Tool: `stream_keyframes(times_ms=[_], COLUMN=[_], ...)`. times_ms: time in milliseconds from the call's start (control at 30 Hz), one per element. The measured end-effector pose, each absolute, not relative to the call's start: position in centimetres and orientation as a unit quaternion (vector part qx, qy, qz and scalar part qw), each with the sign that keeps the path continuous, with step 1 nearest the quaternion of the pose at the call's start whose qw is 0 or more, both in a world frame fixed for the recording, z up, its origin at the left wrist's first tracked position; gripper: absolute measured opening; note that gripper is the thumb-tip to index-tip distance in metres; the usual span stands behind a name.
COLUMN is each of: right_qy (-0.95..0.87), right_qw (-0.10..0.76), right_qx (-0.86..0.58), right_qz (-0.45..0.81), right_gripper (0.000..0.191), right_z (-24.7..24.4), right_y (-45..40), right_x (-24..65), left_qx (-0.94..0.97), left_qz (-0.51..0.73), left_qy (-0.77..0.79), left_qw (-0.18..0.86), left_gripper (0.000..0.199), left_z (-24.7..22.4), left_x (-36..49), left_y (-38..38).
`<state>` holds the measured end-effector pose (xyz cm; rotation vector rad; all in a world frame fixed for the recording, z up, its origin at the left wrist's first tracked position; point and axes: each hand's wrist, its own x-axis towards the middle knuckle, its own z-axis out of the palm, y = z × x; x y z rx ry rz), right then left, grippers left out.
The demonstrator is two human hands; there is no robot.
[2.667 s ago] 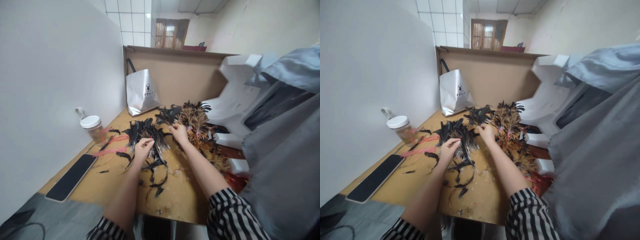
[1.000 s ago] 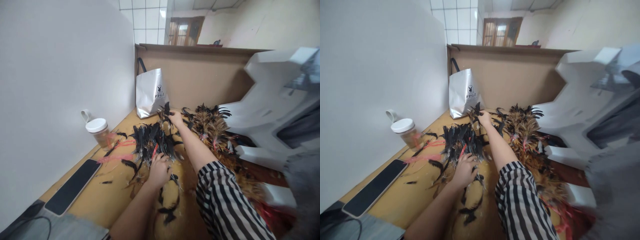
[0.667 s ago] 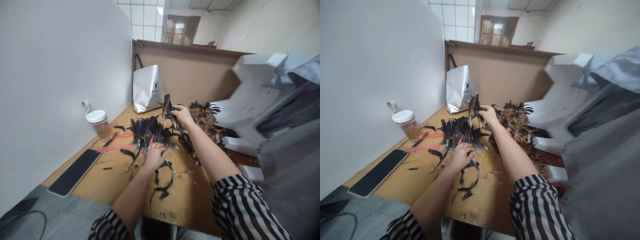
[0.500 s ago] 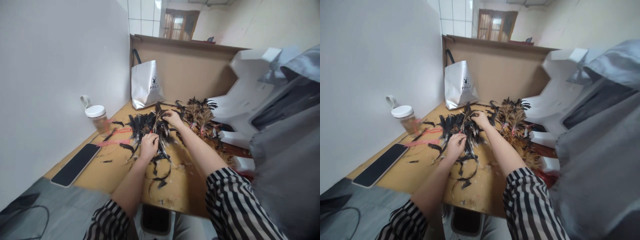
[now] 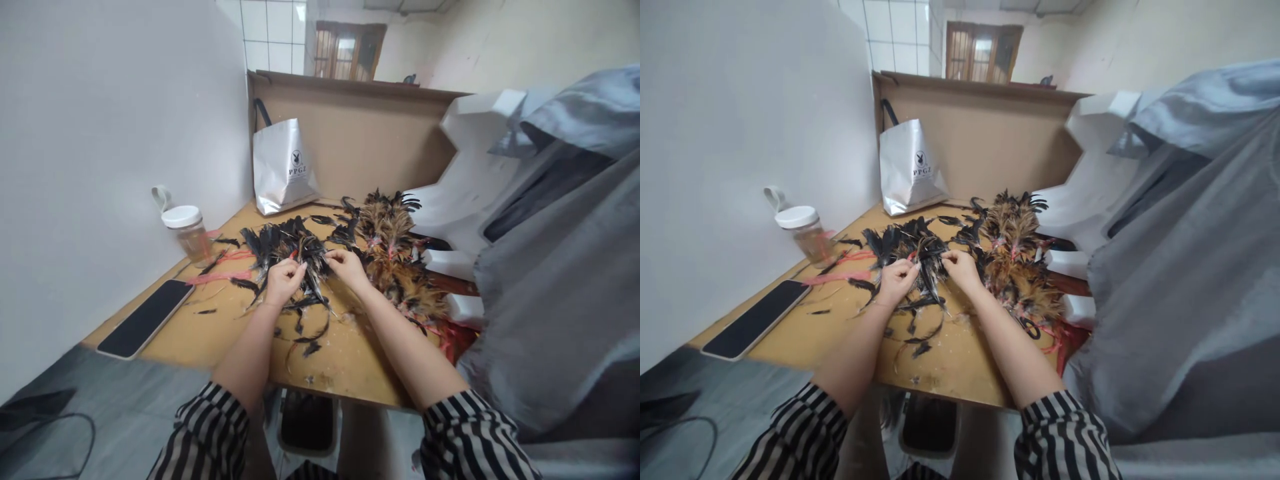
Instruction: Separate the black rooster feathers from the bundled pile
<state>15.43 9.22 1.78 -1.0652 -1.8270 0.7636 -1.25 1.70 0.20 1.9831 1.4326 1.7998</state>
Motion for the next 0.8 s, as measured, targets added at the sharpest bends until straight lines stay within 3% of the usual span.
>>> stream_keyframes(times_ms=[167,400,667,733,800], right_qy=[-0.727,-0.789,-0.886,-0.886,-0.866], right_qw=[0.437,0.43,0.229,0.213,0.25], right_qx=[-0.448,-0.383,-0.404,-0.411,-0.433], right_qz=[0.283,0.214,-0.004,-0.022,0.017], right_gripper=[0.019,0.018,0.026,0.024,0.02], right_z=[0.2,2.6,4.0,3.7,3.5], right_y=[6.7,4.8,5.5,6.4,7.7], right_x=[15.4,12.6,7.8,7.2,6.9], left_qx=[0.647,0.369,0.364,0.374,0.378], left_qz=[0.588,0.766,0.754,0.748,0.742], left_qy=[0.477,0.507,0.53,0.532,0.536], left_qw=[0.087,0.141,0.134,0.133,0.138], left_gripper=[0.038,0.041,0.038,0.037,0.035], left_z=[0.5,0.9,0.3,0.3,0.2], left_x=[-1.1,-3.7,-4.3,-4.2,-4.2], left_y=[1.2,2.1,2.6,2.6,2.7])
